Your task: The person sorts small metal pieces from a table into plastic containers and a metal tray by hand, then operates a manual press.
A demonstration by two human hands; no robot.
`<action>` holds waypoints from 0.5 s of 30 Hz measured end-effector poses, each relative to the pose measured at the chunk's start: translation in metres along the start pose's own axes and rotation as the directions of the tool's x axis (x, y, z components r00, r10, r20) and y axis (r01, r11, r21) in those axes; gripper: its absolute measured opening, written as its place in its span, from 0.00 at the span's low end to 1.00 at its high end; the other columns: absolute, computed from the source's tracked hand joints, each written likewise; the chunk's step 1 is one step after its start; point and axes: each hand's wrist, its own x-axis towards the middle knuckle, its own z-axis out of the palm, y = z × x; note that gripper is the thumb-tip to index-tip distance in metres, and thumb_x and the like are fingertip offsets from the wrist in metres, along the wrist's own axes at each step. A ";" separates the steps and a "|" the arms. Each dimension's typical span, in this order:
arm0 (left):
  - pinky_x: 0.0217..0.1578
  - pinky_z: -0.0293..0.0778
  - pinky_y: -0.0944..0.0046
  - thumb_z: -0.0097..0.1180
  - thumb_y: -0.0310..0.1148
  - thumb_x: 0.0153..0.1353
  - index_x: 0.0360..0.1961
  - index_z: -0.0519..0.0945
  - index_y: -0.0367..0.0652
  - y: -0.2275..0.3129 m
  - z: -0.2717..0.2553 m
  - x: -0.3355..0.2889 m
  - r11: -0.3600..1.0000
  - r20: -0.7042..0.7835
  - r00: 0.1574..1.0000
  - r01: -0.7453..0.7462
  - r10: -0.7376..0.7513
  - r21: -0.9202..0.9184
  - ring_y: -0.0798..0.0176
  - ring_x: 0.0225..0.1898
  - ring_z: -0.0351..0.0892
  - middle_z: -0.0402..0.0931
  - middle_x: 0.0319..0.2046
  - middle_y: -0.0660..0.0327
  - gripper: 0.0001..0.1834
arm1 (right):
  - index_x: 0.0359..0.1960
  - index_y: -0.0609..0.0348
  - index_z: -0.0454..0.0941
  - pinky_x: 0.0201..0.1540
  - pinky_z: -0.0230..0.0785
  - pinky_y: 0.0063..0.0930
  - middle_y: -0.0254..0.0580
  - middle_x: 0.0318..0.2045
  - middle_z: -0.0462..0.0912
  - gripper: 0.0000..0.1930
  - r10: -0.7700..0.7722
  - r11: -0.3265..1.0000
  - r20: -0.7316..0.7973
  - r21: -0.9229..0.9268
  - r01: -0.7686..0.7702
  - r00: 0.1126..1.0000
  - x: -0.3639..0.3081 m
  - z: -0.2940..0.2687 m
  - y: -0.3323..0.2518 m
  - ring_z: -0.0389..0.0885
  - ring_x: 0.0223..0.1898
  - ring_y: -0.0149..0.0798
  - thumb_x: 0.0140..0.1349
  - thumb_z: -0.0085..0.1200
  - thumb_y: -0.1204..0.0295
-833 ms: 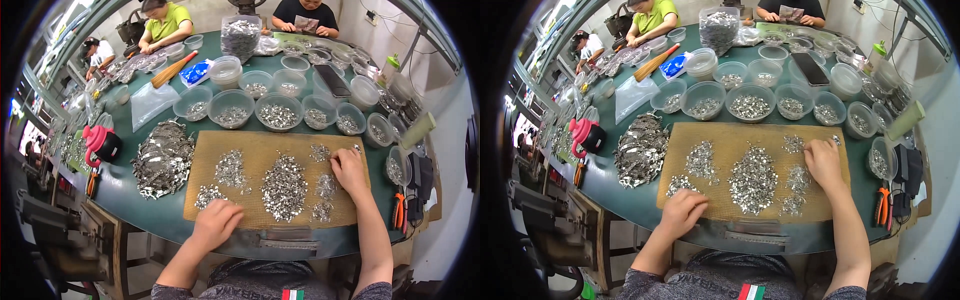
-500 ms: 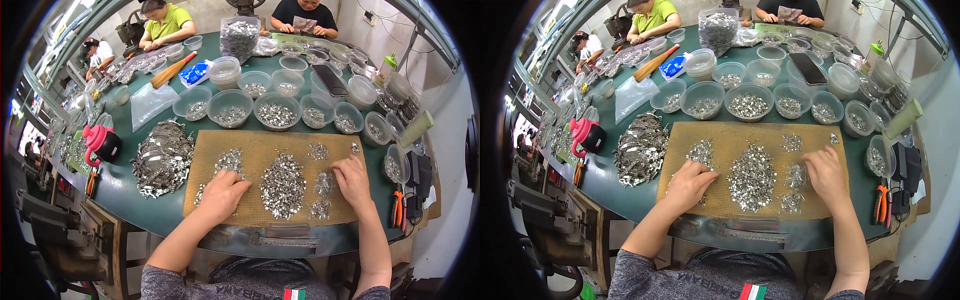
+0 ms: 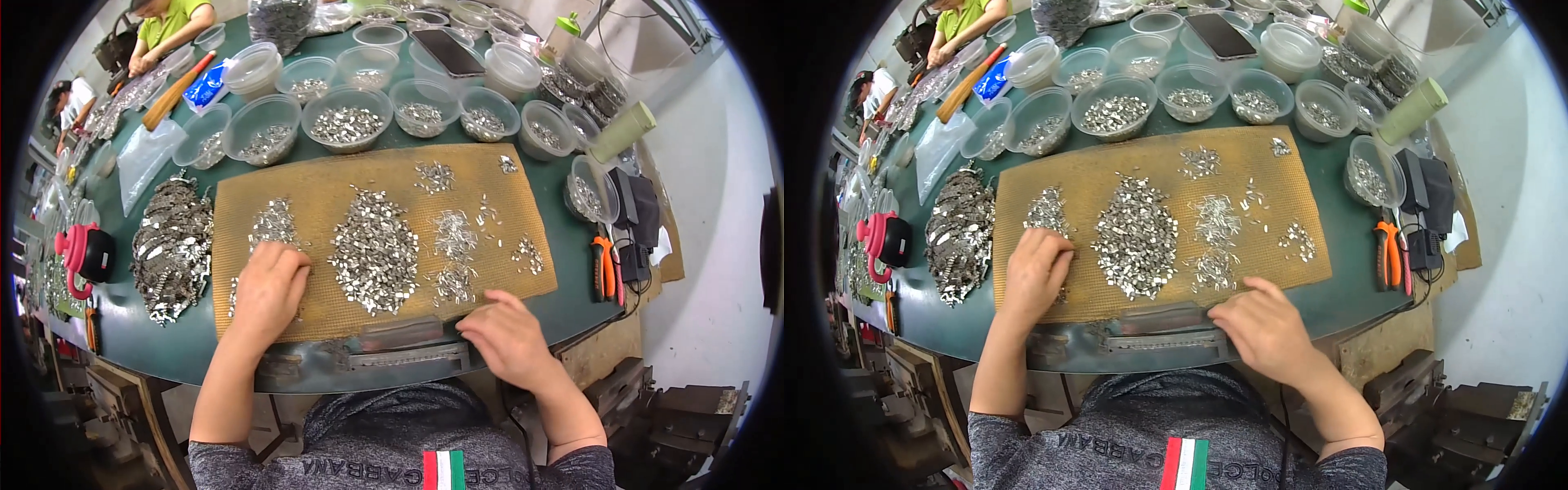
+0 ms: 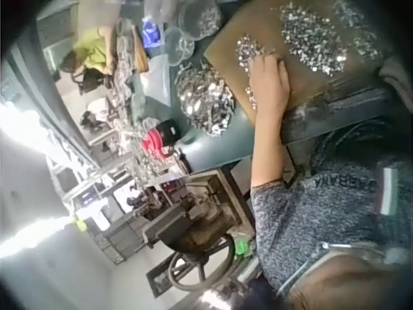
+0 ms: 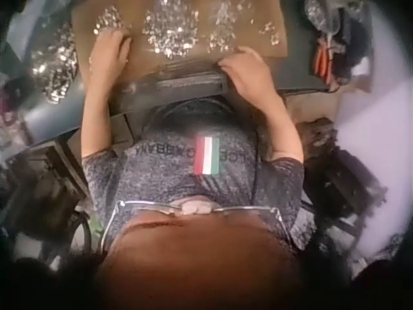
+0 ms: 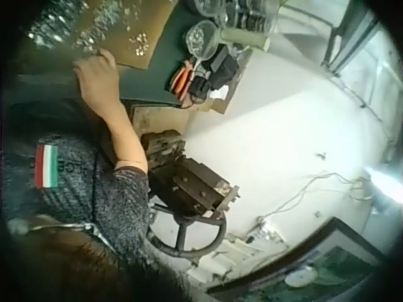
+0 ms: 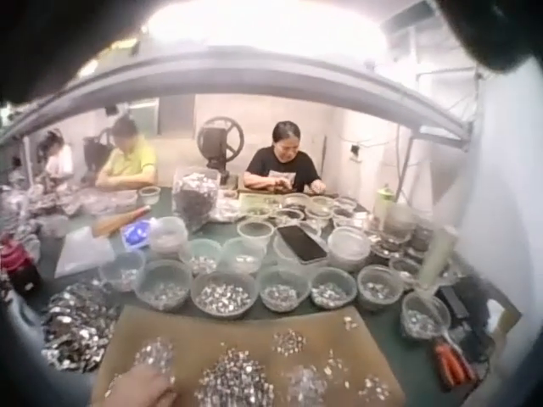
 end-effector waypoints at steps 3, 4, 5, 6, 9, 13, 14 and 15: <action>0.40 0.75 0.53 0.65 0.22 0.58 0.37 0.80 0.40 0.001 -0.001 -0.007 0.997 -0.052 0.997 0.048 -0.051 -0.061 0.50 0.39 0.79 0.79 0.34 0.56 0.07 | 0.40 0.58 0.83 0.61 0.73 0.48 0.39 0.38 0.86 0.07 -0.018 1.000 0.015 -0.002 0.018 1.000 -0.011 0.009 -0.008 0.85 0.44 0.42 0.60 0.66 0.76; 0.38 0.75 0.54 0.64 0.21 0.60 0.37 0.79 0.39 0.003 -0.002 -0.012 0.984 -0.049 0.989 0.134 -0.140 -0.121 0.50 0.36 0.79 0.79 0.33 0.55 0.07 | 0.40 0.57 0.83 0.62 0.72 0.48 0.39 0.40 0.85 0.07 -0.019 1.000 0.020 0.005 0.019 1.000 -0.013 0.011 -0.010 0.85 0.48 0.43 0.60 0.66 0.77; 0.36 0.74 0.55 0.63 0.21 0.61 0.38 0.79 0.39 0.006 -0.002 -0.016 0.960 -0.042 0.973 0.216 -0.226 -0.180 0.51 0.33 0.79 0.79 0.32 0.54 0.06 | 0.40 0.57 0.83 0.62 0.72 0.49 0.40 0.43 0.85 0.08 -0.020 1.000 0.023 0.011 0.020 1.000 -0.016 0.012 -0.011 0.84 0.51 0.44 0.60 0.66 0.77; 0.32 0.74 0.57 0.62 0.20 0.62 0.39 0.79 0.38 0.009 -0.002 -0.020 0.940 -0.028 0.965 0.249 -0.262 -0.234 0.56 0.29 0.78 0.78 0.31 0.55 0.06 | 0.40 0.57 0.83 0.63 0.71 0.48 0.39 0.45 0.85 0.08 -0.020 1.000 0.041 0.025 0.019 0.999 -0.019 0.013 -0.011 0.83 0.53 0.45 0.59 0.66 0.77; 0.31 0.73 0.60 0.62 0.20 0.63 0.40 0.79 0.37 0.018 -0.003 -0.034 0.893 -0.028 0.938 0.320 -0.346 -0.317 0.60 0.28 0.77 0.78 0.30 0.57 0.06 | 0.40 0.57 0.83 0.63 0.70 0.49 0.38 0.44 0.85 0.09 -0.016 1.000 0.037 0.026 0.015 0.999 -0.023 0.016 -0.013 0.84 0.52 0.44 0.58 0.66 0.77; 0.31 0.73 0.63 0.63 0.20 0.62 0.41 0.81 0.37 0.027 -0.004 -0.044 0.907 -0.090 0.942 0.281 -0.323 -0.315 0.62 0.28 0.77 0.80 0.31 0.58 0.07 | 0.40 0.57 0.84 0.64 0.70 0.49 0.38 0.44 0.85 0.09 -0.032 0.999 0.048 -0.016 0.033 0.998 -0.022 0.015 -0.016 0.84 0.52 0.44 0.58 0.67 0.77; 0.31 0.73 0.63 0.64 0.20 0.62 0.41 0.82 0.38 0.029 -0.004 -0.046 0.905 -0.080 0.949 0.264 -0.306 -0.333 0.62 0.28 0.78 0.81 0.32 0.58 0.07 | 0.40 0.57 0.84 0.64 0.69 0.49 0.38 0.44 0.85 0.09 -0.032 0.999 0.051 -0.032 0.034 0.998 -0.022 0.015 -0.017 0.84 0.52 0.43 0.58 0.66 0.77; 0.31 0.73 0.64 0.64 0.20 0.62 0.41 0.83 0.38 0.031 -0.004 -0.048 0.903 -0.071 0.955 0.247 -0.289 -0.351 0.61 0.29 0.78 0.81 0.33 0.58 0.07 | 0.40 0.57 0.84 0.65 0.69 0.50 0.38 0.43 0.86 0.08 -0.032 0.998 0.052 -0.048 0.034 0.998 -0.021 0.015 -0.018 0.85 0.51 0.42 0.58 0.66 0.76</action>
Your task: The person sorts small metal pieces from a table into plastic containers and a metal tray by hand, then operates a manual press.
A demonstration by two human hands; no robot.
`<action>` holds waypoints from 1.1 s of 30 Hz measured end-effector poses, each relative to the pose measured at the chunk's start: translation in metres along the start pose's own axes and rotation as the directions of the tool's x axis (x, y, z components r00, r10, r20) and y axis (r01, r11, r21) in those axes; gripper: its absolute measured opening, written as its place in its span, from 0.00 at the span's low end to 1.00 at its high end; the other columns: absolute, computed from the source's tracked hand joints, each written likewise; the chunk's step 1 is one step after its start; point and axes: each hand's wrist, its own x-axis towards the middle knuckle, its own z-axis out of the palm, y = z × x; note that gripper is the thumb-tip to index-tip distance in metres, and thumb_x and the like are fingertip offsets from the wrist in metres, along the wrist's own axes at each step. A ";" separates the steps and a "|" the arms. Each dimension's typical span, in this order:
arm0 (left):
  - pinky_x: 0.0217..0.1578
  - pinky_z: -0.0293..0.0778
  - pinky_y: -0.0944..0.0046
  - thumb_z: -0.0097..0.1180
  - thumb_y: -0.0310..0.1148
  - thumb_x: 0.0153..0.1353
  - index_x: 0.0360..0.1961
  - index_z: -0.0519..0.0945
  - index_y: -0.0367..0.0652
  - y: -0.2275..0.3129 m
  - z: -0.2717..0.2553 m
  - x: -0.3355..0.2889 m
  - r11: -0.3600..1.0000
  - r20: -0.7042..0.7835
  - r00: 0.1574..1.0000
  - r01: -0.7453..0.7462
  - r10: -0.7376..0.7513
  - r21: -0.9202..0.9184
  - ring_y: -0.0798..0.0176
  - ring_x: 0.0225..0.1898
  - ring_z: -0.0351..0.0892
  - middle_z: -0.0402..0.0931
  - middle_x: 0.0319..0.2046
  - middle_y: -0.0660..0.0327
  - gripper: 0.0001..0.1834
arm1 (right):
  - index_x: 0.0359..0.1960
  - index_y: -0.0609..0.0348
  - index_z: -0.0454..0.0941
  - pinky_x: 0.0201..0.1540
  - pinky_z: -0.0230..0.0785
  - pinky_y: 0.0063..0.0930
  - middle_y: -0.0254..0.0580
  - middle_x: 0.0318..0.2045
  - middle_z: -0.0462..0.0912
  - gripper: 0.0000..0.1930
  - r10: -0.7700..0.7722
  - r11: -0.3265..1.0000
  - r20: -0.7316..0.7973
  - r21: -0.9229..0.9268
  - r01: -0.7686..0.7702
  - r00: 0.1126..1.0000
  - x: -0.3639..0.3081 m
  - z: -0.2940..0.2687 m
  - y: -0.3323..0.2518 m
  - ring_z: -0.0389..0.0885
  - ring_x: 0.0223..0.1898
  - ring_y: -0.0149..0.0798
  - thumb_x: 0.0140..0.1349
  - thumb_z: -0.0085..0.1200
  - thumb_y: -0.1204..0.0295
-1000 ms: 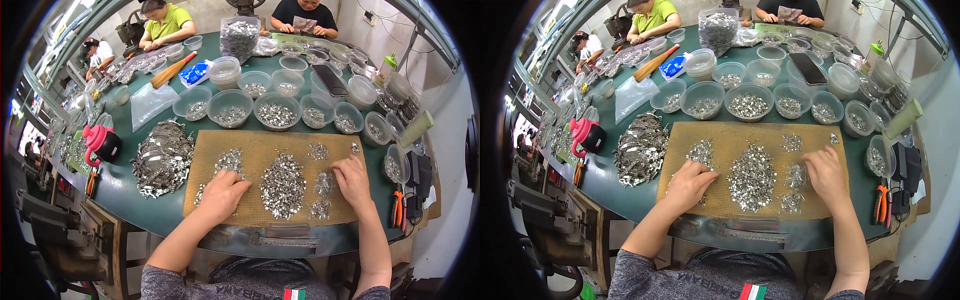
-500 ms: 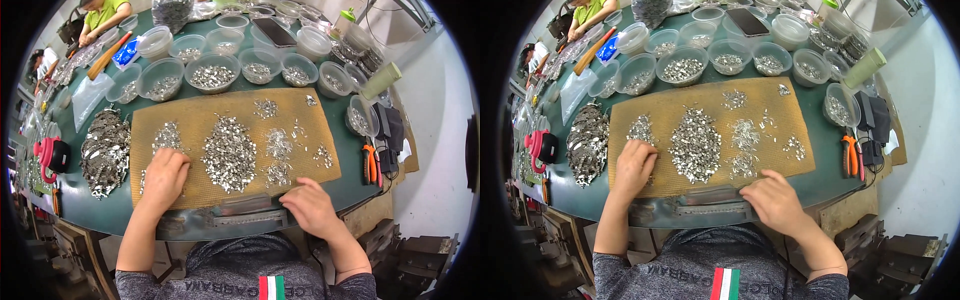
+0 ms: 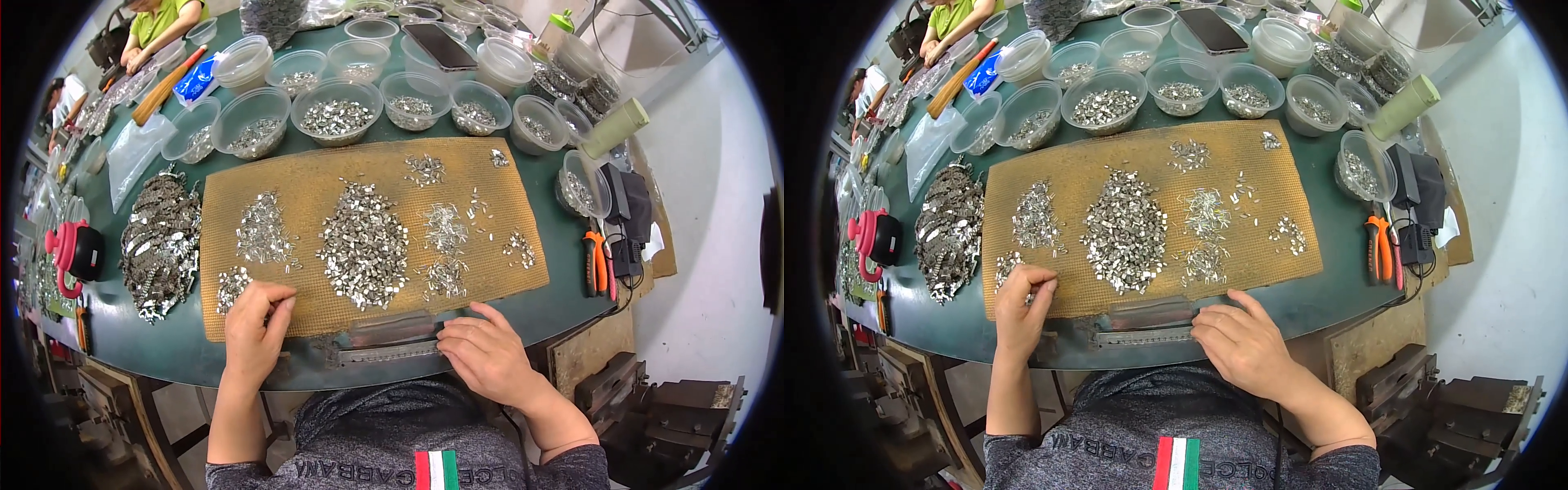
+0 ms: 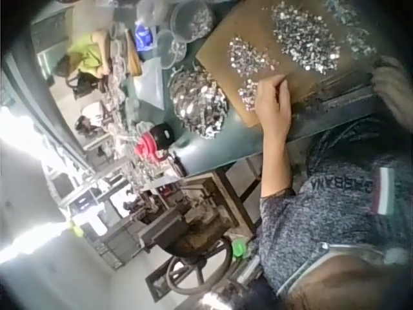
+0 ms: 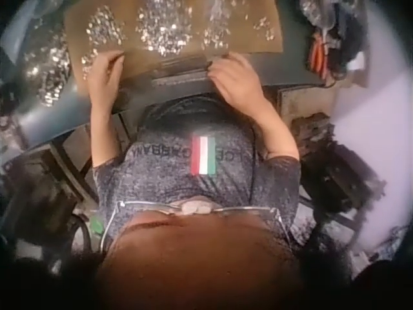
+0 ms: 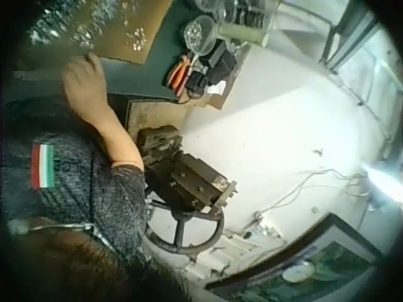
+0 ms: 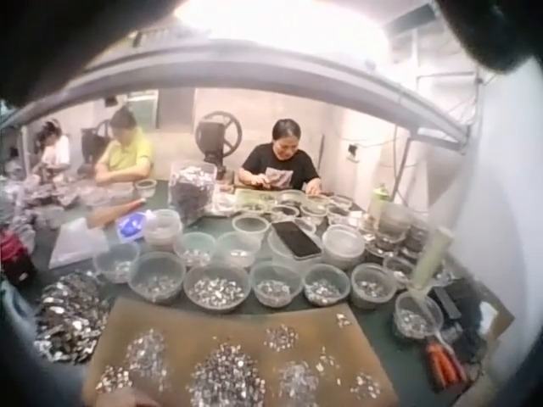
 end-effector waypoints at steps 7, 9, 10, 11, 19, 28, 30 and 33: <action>0.33 0.77 0.63 0.68 0.21 0.60 0.45 0.85 0.38 0.003 0.002 -0.017 1.000 0.029 0.999 0.026 -0.025 -0.015 0.60 0.32 0.83 0.84 0.33 0.57 0.12 | 0.37 0.57 0.85 0.64 0.70 0.49 0.37 0.40 0.87 0.06 -0.041 0.998 -0.006 -0.042 0.041 0.999 0.005 -0.002 -0.002 0.86 0.47 0.39 0.58 0.67 0.76; 0.33 0.77 0.63 0.69 0.21 0.59 0.46 0.84 0.38 0.006 0.005 -0.019 0.999 0.025 0.999 0.025 -0.025 -0.029 0.60 0.32 0.84 0.84 0.33 0.57 0.14 | 0.37 0.56 0.86 0.63 0.71 0.48 0.36 0.39 0.87 0.06 -0.040 0.998 -0.041 -0.058 0.038 0.998 0.003 0.000 -0.002 0.87 0.46 0.38 0.58 0.67 0.76; 0.33 0.78 0.64 0.69 0.21 0.59 0.48 0.84 0.38 0.007 0.006 -0.020 0.999 0.022 0.999 0.024 -0.024 -0.042 0.60 0.31 0.84 0.84 0.33 0.57 0.15 | 0.37 0.56 0.86 0.63 0.71 0.48 0.36 0.39 0.87 0.06 -0.040 0.998 -0.041 -0.058 0.037 0.998 0.003 0.000 -0.002 0.87 0.46 0.38 0.58 0.67 0.76; 0.33 0.78 0.64 0.69 0.21 0.59 0.48 0.84 0.38 0.006 0.007 -0.022 0.999 0.022 0.999 0.024 -0.023 -0.042 0.60 0.31 0.84 0.84 0.33 0.57 0.15 | 0.37 0.56 0.86 0.63 0.72 0.48 0.36 0.39 0.88 0.06 -0.028 0.999 -0.039 -0.042 0.027 0.999 0.003 0.000 -0.001 0.87 0.45 0.38 0.57 0.67 0.76; 0.34 0.79 0.61 0.70 0.22 0.57 0.43 0.86 0.39 0.014 0.013 -0.023 0.999 0.060 0.998 -0.036 0.038 -0.026 0.57 0.32 0.85 0.85 0.32 0.56 0.12 | 0.35 0.56 0.86 0.63 0.72 0.49 0.35 0.38 0.88 0.06 -0.048 0.991 -0.089 -0.127 0.037 0.995 0.003 0.002 -0.008 0.88 0.43 0.37 0.55 0.68 0.76; 0.35 0.77 0.59 0.71 0.20 0.54 0.38 0.86 0.40 0.021 0.013 -0.023 0.995 0.088 0.991 -0.097 0.098 -0.023 0.55 0.34 0.82 0.82 0.32 0.58 0.10 | 0.37 0.57 0.86 0.63 0.73 0.49 0.36 0.41 0.89 0.09 -0.084 0.957 -0.027 -0.279 0.073 0.996 0.003 0.000 -0.018 0.88 0.45 0.38 0.53 0.67 0.77; 0.35 0.77 0.59 0.71 0.20 0.54 0.38 0.86 0.40 0.021 0.015 -0.024 0.994 0.088 0.990 -0.102 0.106 -0.045 0.55 0.34 0.82 0.82 0.32 0.58 0.10 | 0.37 0.57 0.86 0.62 0.74 0.47 0.37 0.43 0.90 0.08 -0.053 0.975 -0.034 -0.219 0.044 0.998 0.001 0.000 -0.016 0.89 0.46 0.38 0.55 0.66 0.78; 0.34 0.76 0.59 0.70 0.20 0.54 0.38 0.86 0.40 0.023 0.018 -0.026 0.991 0.089 0.989 -0.112 0.118 -0.069 0.55 0.33 0.82 0.82 0.32 0.58 0.10 | 0.39 0.57 0.87 0.60 0.75 0.45 0.37 0.43 0.90 0.09 0.026 0.998 -0.013 -0.053 -0.026 1.000 -0.004 -0.003 -0.004 0.89 0.45 0.39 0.56 0.67 0.76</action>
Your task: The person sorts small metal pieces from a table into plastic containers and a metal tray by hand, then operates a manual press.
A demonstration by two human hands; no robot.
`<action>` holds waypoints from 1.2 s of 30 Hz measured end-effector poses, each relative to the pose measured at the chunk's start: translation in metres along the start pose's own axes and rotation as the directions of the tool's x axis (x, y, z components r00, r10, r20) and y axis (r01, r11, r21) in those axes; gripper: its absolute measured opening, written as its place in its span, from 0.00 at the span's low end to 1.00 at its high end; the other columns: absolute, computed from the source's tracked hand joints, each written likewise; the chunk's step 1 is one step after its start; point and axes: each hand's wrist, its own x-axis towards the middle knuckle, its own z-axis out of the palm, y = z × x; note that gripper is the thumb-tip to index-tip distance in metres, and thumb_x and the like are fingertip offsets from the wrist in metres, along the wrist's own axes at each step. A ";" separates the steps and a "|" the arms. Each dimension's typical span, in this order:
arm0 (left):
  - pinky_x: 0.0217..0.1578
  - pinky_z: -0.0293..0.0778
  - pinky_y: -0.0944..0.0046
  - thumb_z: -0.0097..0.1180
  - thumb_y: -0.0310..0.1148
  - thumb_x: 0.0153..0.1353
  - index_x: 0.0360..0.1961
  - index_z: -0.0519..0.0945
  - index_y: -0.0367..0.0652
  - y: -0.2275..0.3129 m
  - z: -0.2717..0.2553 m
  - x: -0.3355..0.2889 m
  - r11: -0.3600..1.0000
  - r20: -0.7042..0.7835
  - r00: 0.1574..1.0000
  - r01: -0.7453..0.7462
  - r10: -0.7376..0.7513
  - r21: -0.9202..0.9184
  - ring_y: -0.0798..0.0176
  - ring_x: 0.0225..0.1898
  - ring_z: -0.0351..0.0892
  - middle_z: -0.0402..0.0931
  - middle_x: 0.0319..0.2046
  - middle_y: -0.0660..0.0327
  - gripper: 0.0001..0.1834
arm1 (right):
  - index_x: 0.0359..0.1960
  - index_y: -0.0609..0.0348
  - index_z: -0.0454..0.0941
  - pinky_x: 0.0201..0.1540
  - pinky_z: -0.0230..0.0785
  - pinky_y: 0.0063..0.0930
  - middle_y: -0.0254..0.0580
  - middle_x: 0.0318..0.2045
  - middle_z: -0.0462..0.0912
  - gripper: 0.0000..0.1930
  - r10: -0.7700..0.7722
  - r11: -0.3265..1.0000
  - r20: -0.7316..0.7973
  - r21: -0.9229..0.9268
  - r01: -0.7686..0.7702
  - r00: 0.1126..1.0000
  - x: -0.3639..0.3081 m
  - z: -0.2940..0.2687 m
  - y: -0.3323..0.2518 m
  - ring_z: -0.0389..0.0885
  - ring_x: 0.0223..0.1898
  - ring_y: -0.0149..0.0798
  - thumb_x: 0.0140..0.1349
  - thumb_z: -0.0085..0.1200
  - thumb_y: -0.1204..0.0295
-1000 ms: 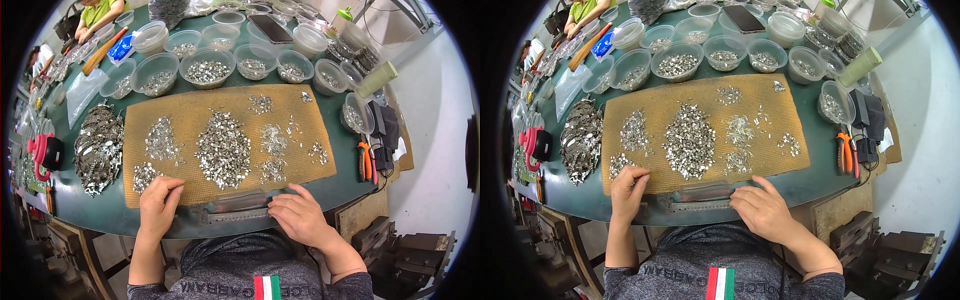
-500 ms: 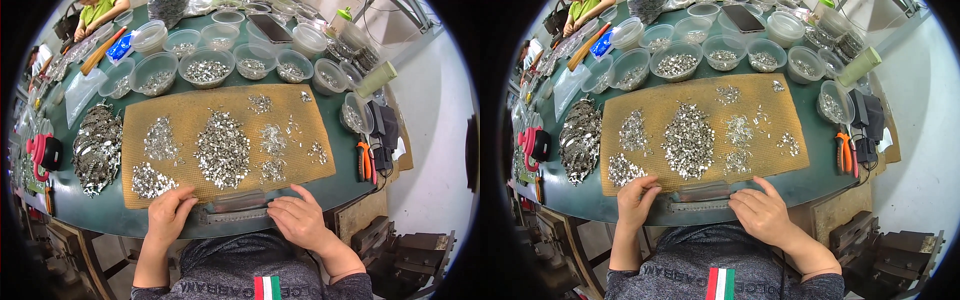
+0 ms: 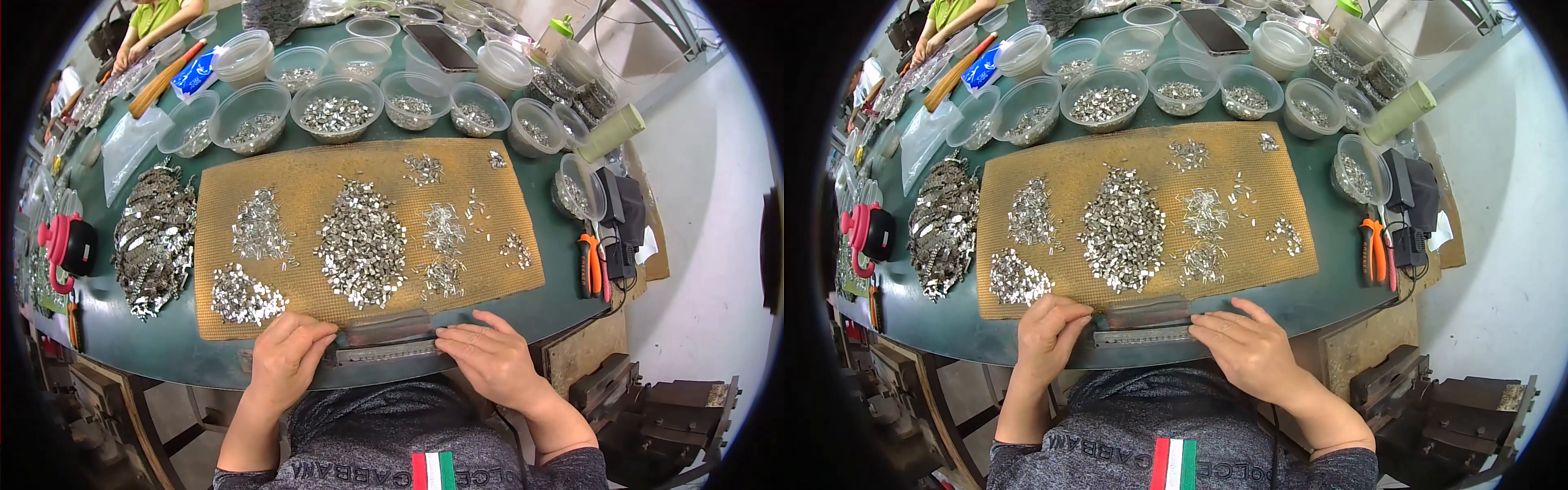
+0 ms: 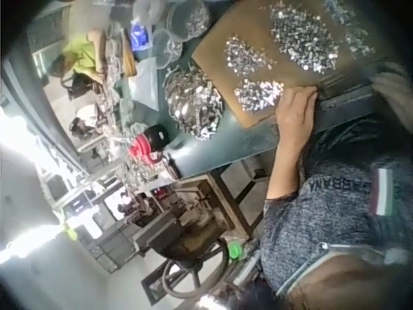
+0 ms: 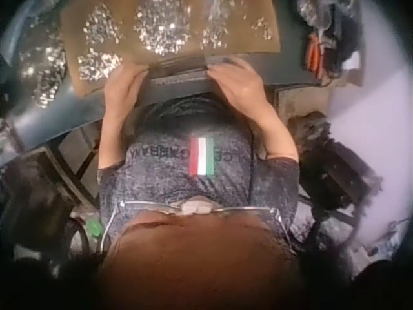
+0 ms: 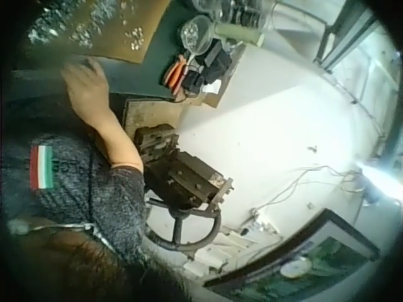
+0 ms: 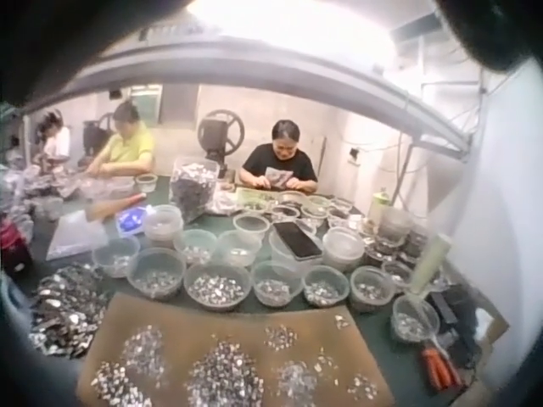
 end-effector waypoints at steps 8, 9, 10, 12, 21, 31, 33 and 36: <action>0.34 0.76 0.59 0.70 0.19 0.53 0.38 0.86 0.39 0.003 0.001 -0.001 0.998 0.022 0.999 -0.043 0.044 -0.039 0.54 0.34 0.82 0.82 0.32 0.58 0.11 | 0.40 0.56 0.87 0.56 0.77 0.41 0.37 0.41 0.91 0.09 0.023 0.995 -0.045 0.099 -0.019 0.999 -0.002 0.003 0.011 0.89 0.43 0.39 0.58 0.69 0.75; 0.34 0.76 0.59 0.70 0.19 0.53 0.38 0.86 0.39 0.004 0.001 -0.002 0.998 0.026 0.999 -0.040 0.041 -0.042 0.54 0.33 0.82 0.82 0.32 0.58 0.11 | 0.40 0.55 0.87 0.52 0.78 0.38 0.38 0.42 0.90 0.08 0.007 0.990 -0.027 0.139 -0.003 1.000 -0.001 0.001 0.014 0.89 0.42 0.40 0.59 0.68 0.75; 0.34 0.76 0.59 0.70 0.19 0.53 0.38 0.86 0.40 0.004 0.001 -0.002 0.998 0.031 0.999 -0.036 0.038 -0.046 0.54 0.33 0.82 0.83 0.32 0.58 0.11 | 0.40 0.55 0.87 0.52 0.78 0.38 0.38 0.42 0.90 0.08 0.004 0.992 -0.030 0.129 0.000 1.000 0.000 0.000 0.018 0.89 0.42 0.40 0.59 0.68 0.75; 0.34 0.77 0.59 0.70 0.19 0.53 0.38 0.86 0.40 0.006 0.001 -0.003 0.998 0.029 0.999 -0.035 0.036 -0.052 0.54 0.33 0.82 0.83 0.32 0.58 0.10 | 0.40 0.56 0.87 0.43 0.79 0.35 0.38 0.39 0.89 0.07 0.109 0.993 -0.114 0.062 -0.102 0.988 0.003 -0.001 0.028 0.88 0.38 0.41 0.60 0.68 0.74; 0.35 0.80 0.58 0.68 0.20 0.57 0.39 0.85 0.39 0.010 0.003 -0.006 0.997 0.058 0.998 -0.009 0.013 -0.076 0.53 0.34 0.85 0.86 0.34 0.56 0.09 | 0.37 0.54 0.85 0.35 0.77 0.34 0.36 0.32 0.83 0.07 0.169 0.960 -0.221 -0.182 -0.211 0.960 0.022 0.017 0.037 0.84 0.32 0.43 0.57 0.68 0.74; 0.44 0.80 0.58 0.69 0.24 0.58 0.40 0.85 0.41 0.011 0.014 -0.016 0.979 0.101 0.993 -0.036 0.057 -0.201 0.55 0.44 0.85 0.85 0.41 0.58 0.08 | 0.35 0.58 0.84 0.34 0.76 0.35 0.40 0.31 0.84 0.06 0.276 0.960 -0.226 0.015 -0.280 0.934 0.017 0.020 0.040 0.84 0.30 0.46 0.57 0.67 0.77; 0.44 0.79 0.58 0.69 0.24 0.58 0.40 0.85 0.41 0.013 0.017 -0.017 0.987 0.099 0.992 -0.066 0.081 -0.143 0.54 0.44 0.85 0.84 0.41 0.59 0.09 | 0.37 0.61 0.82 0.32 0.75 0.28 0.40 0.31 0.84 0.05 0.303 0.953 -0.218 0.076 -0.294 0.928 0.016 0.019 0.040 0.84 0.28 0.38 0.61 0.66 0.80; 0.44 0.79 0.58 0.69 0.24 0.57 0.40 0.84 0.41 0.015 0.019 -0.017 0.992 0.071 0.990 -0.118 0.121 -0.048 0.54 0.43 0.84 0.82 0.41 0.59 0.10 | 0.38 0.62 0.82 0.32 0.74 0.25 0.38 0.30 0.84 0.05 0.390 0.915 -0.188 0.190 -0.356 0.901 0.011 0.019 0.043 0.83 0.27 0.32 0.63 0.65 0.80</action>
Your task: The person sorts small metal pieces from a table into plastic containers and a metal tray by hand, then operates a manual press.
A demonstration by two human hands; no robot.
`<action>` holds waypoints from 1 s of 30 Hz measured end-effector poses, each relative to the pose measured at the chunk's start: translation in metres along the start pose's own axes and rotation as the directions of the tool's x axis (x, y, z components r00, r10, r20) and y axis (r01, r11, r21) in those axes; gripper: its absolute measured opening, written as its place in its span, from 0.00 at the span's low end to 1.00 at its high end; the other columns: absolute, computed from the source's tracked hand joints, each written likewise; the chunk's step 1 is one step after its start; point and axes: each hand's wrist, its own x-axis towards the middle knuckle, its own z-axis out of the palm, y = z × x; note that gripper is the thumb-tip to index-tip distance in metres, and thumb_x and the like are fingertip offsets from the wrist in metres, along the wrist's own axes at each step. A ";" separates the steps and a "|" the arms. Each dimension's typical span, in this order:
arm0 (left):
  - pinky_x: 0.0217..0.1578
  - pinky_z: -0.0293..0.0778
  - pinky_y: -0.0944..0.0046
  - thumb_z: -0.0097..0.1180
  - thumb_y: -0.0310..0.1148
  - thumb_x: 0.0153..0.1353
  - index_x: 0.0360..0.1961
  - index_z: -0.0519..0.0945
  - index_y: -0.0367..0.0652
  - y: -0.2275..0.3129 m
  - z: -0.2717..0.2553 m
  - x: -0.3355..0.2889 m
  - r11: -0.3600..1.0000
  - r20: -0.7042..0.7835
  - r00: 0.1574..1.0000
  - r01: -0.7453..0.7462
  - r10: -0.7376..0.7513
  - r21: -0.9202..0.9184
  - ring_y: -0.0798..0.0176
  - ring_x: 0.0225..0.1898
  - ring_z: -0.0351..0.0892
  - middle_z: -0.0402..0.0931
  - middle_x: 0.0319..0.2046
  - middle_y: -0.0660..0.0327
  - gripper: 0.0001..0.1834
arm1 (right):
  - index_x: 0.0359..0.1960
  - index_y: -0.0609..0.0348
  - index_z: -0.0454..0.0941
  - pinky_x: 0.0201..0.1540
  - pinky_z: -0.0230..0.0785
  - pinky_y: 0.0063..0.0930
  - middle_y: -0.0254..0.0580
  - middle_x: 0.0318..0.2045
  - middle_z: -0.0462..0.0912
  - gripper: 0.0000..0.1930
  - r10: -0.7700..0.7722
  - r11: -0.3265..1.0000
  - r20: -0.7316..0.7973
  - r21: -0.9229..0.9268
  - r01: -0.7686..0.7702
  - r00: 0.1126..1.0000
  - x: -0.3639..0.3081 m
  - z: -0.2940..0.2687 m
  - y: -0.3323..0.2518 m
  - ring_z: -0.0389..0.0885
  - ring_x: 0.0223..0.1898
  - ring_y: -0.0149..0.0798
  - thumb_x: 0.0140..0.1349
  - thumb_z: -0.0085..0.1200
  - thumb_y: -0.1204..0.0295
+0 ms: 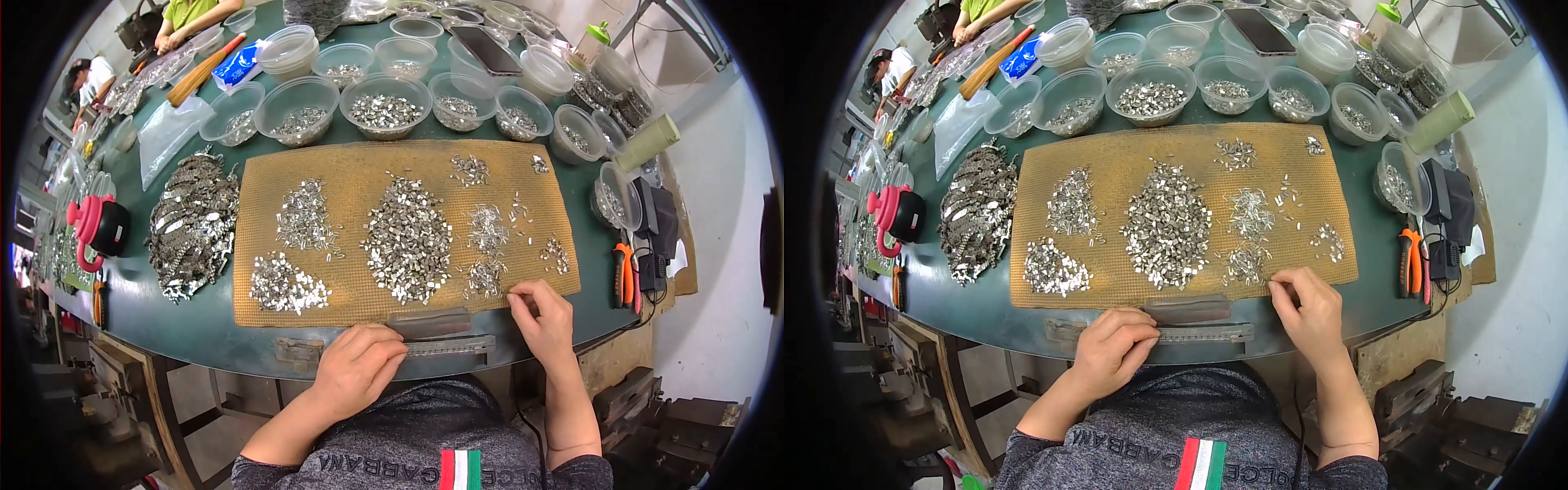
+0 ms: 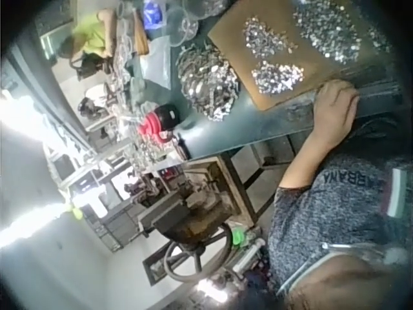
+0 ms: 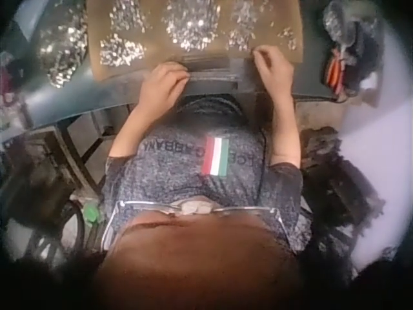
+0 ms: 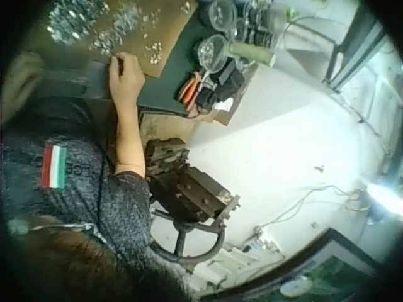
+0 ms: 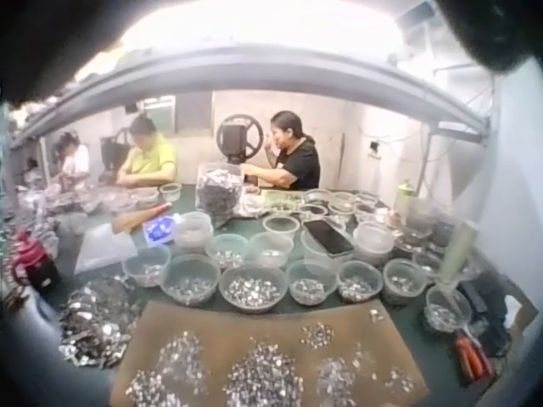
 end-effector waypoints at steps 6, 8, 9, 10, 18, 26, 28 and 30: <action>0.39 0.81 0.58 0.70 0.21 0.54 0.39 0.83 0.40 0.004 0.001 0.005 0.994 -0.008 0.998 -0.061 0.062 0.088 0.53 0.41 0.85 0.83 0.39 0.58 0.11 | 0.39 0.64 0.82 0.33 0.73 0.23 0.38 0.30 0.85 0.04 0.070 0.991 -0.030 0.114 -0.066 0.997 -0.003 0.001 0.003 0.82 0.28 0.27 0.64 0.64 0.80; 0.39 0.81 0.58 0.70 0.21 0.54 0.39 0.83 0.39 0.006 0.002 0.007 0.988 -0.018 0.995 -0.095 0.098 0.119 0.53 0.40 0.85 0.83 0.39 0.58 0.11 | 0.39 0.63 0.82 0.34 0.75 0.25 0.40 0.30 0.85 0.04 0.072 0.989 -0.047 0.130 -0.065 0.996 -0.002 0.003 0.001 0.83 0.28 0.32 0.64 0.63 0.80; 0.38 0.81 0.58 0.70 0.21 0.54 0.39 0.83 0.39 0.007 0.002 0.007 0.981 -0.028 0.991 -0.129 0.134 0.148 0.54 0.40 0.85 0.83 0.39 0.58 0.12 | 0.38 0.62 0.82 0.34 0.76 0.28 0.42 0.31 0.85 0.04 0.073 0.988 -0.062 0.144 -0.063 0.995 0.000 0.003 0.000 0.85 0.28 0.36 0.63 0.63 0.80; 0.38 0.81 0.58 0.70 0.21 0.54 0.39 0.83 0.39 0.008 0.002 0.006 0.979 -0.029 0.990 -0.130 0.137 0.157 0.54 0.40 0.85 0.83 0.39 0.58 0.12 | 0.38 0.62 0.82 0.34 0.76 0.28 0.42 0.31 0.85 0.04 0.067 0.987 -0.065 0.150 -0.057 0.996 -0.002 0.001 0.000 0.85 0.28 0.36 0.63 0.63 0.80; 0.44 0.84 0.59 0.72 0.26 0.54 0.43 0.87 0.41 0.000 -0.020 0.007 0.983 0.109 0.979 -0.178 0.171 0.054 0.56 0.44 0.86 0.85 0.41 0.59 0.14 | 0.41 0.62 0.84 0.37 0.78 0.30 0.45 0.33 0.87 0.06 0.118 0.984 0.044 0.130 -0.123 0.992 -0.004 -0.010 -0.002 0.89 0.34 0.40 0.63 0.63 0.79; 0.43 0.79 0.57 0.70 0.27 0.59 0.42 0.86 0.42 -0.036 -0.057 0.037 0.956 -0.044 0.999 -0.015 0.029 0.293 0.54 0.41 0.82 0.83 0.39 0.58 0.10 | 0.40 0.65 0.83 0.36 0.77 0.29 0.43 0.31 0.87 0.06 0.001 0.994 0.043 0.106 -0.005 0.999 -0.005 -0.015 -0.003 0.87 0.31 0.38 0.62 0.64 0.81; 0.41 0.77 0.55 0.70 0.28 0.58 0.39 0.85 0.42 -0.049 -0.060 0.050 0.922 -0.062 0.998 0.011 0.014 0.387 0.52 0.39 0.79 0.80 0.36 0.57 0.08 | 0.39 0.63 0.83 0.36 0.77 0.33 0.45 0.32 0.87 0.06 -0.003 0.997 0.028 0.079 0.001 1.000 -0.005 -0.017 -0.006 0.88 0.32 0.45 0.61 0.65 0.79; 0.41 0.76 0.54 0.70 0.28 0.58 0.39 0.85 0.41 -0.058 -0.057 0.060 0.911 -0.034 0.999 0.002 0.013 0.412 0.51 0.39 0.78 0.79 0.35 0.57 0.08 | 0.40 0.60 0.83 0.38 0.78 0.36 0.46 0.32 0.87 0.06 -0.046 0.998 0.018 0.054 0.045 0.999 -0.008 -0.018 -0.012 0.87 0.34 0.49 0.62 0.64 0.78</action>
